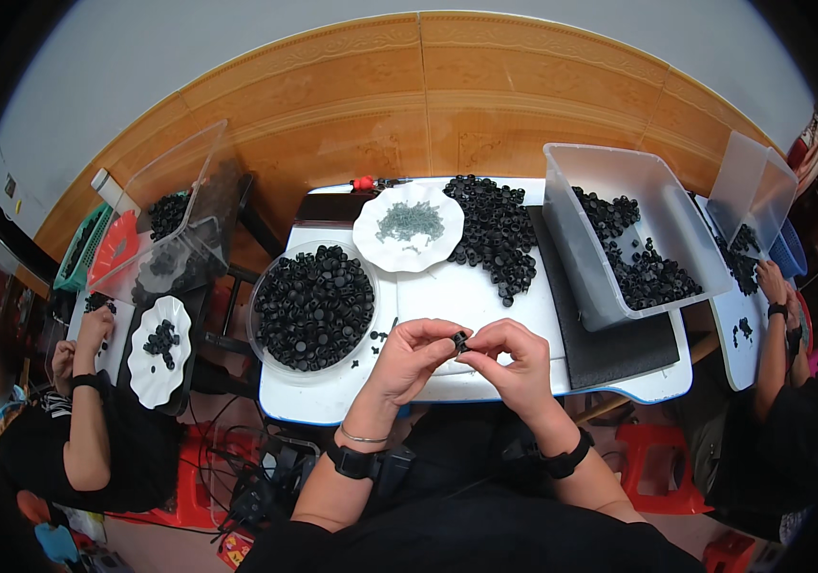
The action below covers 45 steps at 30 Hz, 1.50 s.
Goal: The person is assembling small black plastic components by inserting small silver pins into them and organizing them in containers.
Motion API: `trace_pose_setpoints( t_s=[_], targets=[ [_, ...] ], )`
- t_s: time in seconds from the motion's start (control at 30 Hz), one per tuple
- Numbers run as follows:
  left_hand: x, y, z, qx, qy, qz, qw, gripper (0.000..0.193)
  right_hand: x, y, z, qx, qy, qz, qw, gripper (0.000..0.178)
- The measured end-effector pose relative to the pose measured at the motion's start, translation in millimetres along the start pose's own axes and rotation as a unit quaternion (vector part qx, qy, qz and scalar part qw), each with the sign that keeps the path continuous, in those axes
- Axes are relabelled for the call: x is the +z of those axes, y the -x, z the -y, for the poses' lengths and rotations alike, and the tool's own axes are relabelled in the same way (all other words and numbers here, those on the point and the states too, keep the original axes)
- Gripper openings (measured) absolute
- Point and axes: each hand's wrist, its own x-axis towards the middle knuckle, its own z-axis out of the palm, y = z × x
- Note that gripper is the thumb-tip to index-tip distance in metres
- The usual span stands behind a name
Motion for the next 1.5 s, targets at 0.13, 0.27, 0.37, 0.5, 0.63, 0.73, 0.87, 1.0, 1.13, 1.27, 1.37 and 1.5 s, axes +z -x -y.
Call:
trace_pose_setpoints(
  t_s=[0.13,0.27,0.37,0.5,0.63,0.73,0.87,1.0,1.13,1.27,1.37,1.5],
  targets=[
    [-1,0,1,0.006,0.014,0.008,1.0,0.017,2,2,-1,0.072,-0.069,-0.009,0.995,0.021],
    [0,1,0,-0.002,0.039,0.016,0.999,0.015,-3,-2,4,0.078,-0.055,0.024,0.995,0.029],
    [-4,1,-1,-0.025,0.037,0.012,0.999,0.01,-5,-6,11,0.047,0.011,0.081,0.996,0.033],
    [-4,0,-3,-0.048,0.035,0.011,0.998,0.011,-7,-5,9,0.034,0.038,0.106,0.993,0.033],
    [-4,-1,-1,-0.069,0.046,0.013,0.996,0.018,-7,-4,10,0.043,0.032,0.106,0.993,0.029],
    [-3,-1,1,-0.073,0.054,0.014,0.996,0.02,-7,-4,9,0.038,0.029,0.105,0.993,0.029],
    [-4,-2,2,-0.086,0.062,0.018,0.994,0.02,-7,-3,6,0.037,0.019,0.104,0.994,0.028],
    [-4,-4,0,-0.091,0.067,0.029,0.993,0.02,-6,-3,7,0.054,0.004,0.098,0.994,0.027],
    [-2,-4,-2,-0.092,0.06,0.02,0.994,0.02,-7,-4,9,0.055,0.014,0.097,0.994,0.027],
    [-8,-3,0,-0.093,0.068,0.032,0.993,0.019,-5,-4,9,0.038,0.018,0.087,0.995,0.026],
    [-2,-2,-8,-0.098,0.049,0.025,0.994,0.018,-5,-4,10,0.028,0.034,0.086,0.995,0.025],
    [13,2,-20,-0.054,-0.057,0.008,0.997,0.033,-7,-4,8,0.029,0.04,0.065,0.997,0.022]
  ],
)
